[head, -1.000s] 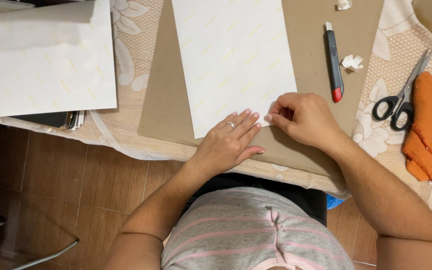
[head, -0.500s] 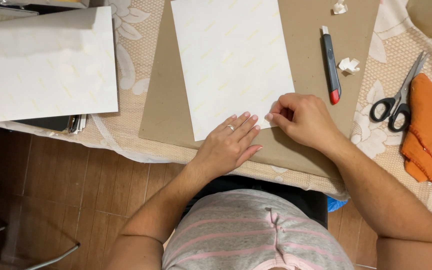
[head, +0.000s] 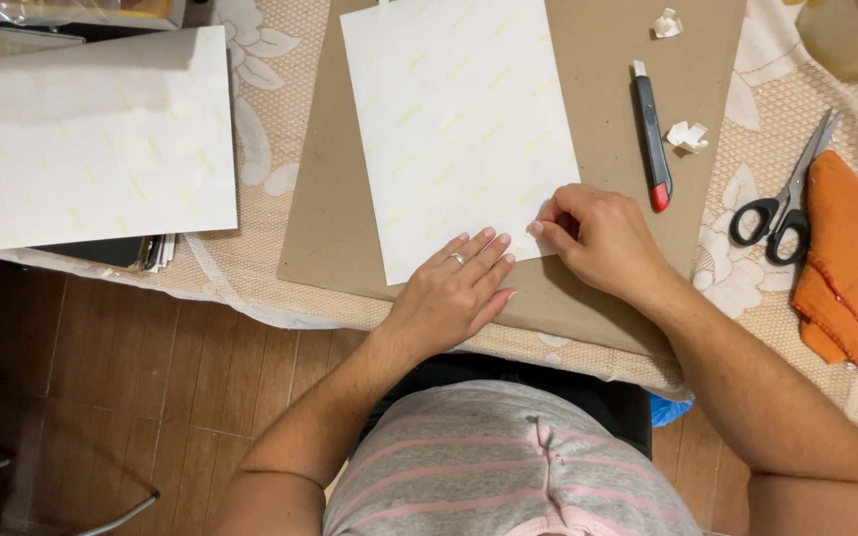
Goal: The person uses a utility knife to trim the edges of a white sheet of paper placed on a brown cutting mat. They then flip the paper over to reveal a printed image and continue to trim the remaining edges. Finally, they apply small pieces of tape to the corners of the paper.
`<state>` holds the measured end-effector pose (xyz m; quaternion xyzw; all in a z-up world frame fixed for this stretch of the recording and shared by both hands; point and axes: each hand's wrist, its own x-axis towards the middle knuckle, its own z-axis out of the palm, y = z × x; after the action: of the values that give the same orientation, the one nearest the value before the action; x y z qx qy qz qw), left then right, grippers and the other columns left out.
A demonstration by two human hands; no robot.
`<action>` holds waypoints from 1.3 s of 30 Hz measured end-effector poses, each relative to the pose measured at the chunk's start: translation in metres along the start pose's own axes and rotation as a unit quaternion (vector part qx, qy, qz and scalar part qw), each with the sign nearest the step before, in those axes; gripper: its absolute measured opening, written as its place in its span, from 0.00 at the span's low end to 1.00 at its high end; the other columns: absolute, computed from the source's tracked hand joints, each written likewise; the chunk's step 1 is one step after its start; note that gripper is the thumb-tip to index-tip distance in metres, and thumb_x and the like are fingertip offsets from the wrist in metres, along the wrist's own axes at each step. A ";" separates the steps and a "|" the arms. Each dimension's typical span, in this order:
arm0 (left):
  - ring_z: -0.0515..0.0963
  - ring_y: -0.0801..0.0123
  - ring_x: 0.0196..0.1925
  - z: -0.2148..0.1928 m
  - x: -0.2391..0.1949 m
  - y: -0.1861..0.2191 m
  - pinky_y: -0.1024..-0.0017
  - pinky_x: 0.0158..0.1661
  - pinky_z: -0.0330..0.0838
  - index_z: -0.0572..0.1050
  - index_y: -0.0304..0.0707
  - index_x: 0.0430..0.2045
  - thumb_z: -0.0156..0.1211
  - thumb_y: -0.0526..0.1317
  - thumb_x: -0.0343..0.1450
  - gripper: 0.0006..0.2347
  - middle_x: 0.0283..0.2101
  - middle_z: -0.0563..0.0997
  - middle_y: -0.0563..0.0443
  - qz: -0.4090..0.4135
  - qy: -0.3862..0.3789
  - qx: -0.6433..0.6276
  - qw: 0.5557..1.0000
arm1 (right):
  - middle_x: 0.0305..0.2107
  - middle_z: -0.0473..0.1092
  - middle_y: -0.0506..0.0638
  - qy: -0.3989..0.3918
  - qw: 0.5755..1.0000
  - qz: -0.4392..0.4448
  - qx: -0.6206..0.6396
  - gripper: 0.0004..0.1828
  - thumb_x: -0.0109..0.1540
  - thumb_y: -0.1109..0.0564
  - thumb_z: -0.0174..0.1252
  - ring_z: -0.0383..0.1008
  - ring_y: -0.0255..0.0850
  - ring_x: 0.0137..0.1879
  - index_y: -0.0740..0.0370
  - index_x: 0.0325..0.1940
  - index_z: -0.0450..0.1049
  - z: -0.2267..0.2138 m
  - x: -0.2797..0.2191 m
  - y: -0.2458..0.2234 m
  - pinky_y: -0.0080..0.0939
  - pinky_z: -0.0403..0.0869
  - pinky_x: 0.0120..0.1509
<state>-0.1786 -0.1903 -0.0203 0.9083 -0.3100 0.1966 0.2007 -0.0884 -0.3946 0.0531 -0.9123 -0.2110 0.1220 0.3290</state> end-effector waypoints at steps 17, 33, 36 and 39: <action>0.76 0.53 0.63 0.003 -0.001 0.000 0.58 0.62 0.67 0.78 0.35 0.50 0.56 0.45 0.74 0.15 0.57 0.79 0.40 -0.002 0.009 0.002 1.000 | 0.23 0.73 0.56 0.023 0.999 -0.016 -0.030 0.05 0.63 0.60 0.60 0.76 0.48 0.32 0.65 0.36 0.78 0.005 0.001 0.004 0.41 0.75 0.37; 0.76 0.54 0.63 0.004 0.000 -0.001 0.58 0.62 0.67 0.78 0.36 0.49 0.57 0.45 0.74 0.15 0.56 0.79 0.40 -0.001 0.019 0.005 1.000 | 0.24 0.73 0.57 0.026 0.999 -0.011 -0.019 0.06 0.64 0.60 0.60 0.77 0.49 0.34 0.67 0.37 0.78 0.001 0.003 -0.001 0.42 0.76 0.37; 0.76 0.54 0.63 0.002 0.000 0.000 0.59 0.62 0.67 0.78 0.36 0.49 0.57 0.45 0.74 0.15 0.56 0.79 0.41 -0.003 0.015 0.004 1.000 | 0.24 0.73 0.57 0.026 0.999 -0.007 -0.023 0.06 0.64 0.60 0.59 0.77 0.49 0.34 0.67 0.37 0.78 0.002 0.002 -0.001 0.43 0.76 0.37; 0.76 0.54 0.62 0.001 0.001 0.001 0.59 0.62 0.68 0.78 0.36 0.49 0.57 0.45 0.74 0.15 0.56 0.80 0.41 -0.003 0.013 0.002 1.000 | 0.25 0.73 0.57 0.029 0.999 -0.006 -0.020 0.06 0.64 0.60 0.59 0.78 0.49 0.35 0.66 0.37 0.78 0.002 0.002 -0.001 0.43 0.76 0.38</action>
<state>-0.1784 -0.1916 -0.0206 0.9071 -0.3041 0.2085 0.2031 -0.0876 -0.3918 0.0526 -0.9207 -0.2088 0.0891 0.3173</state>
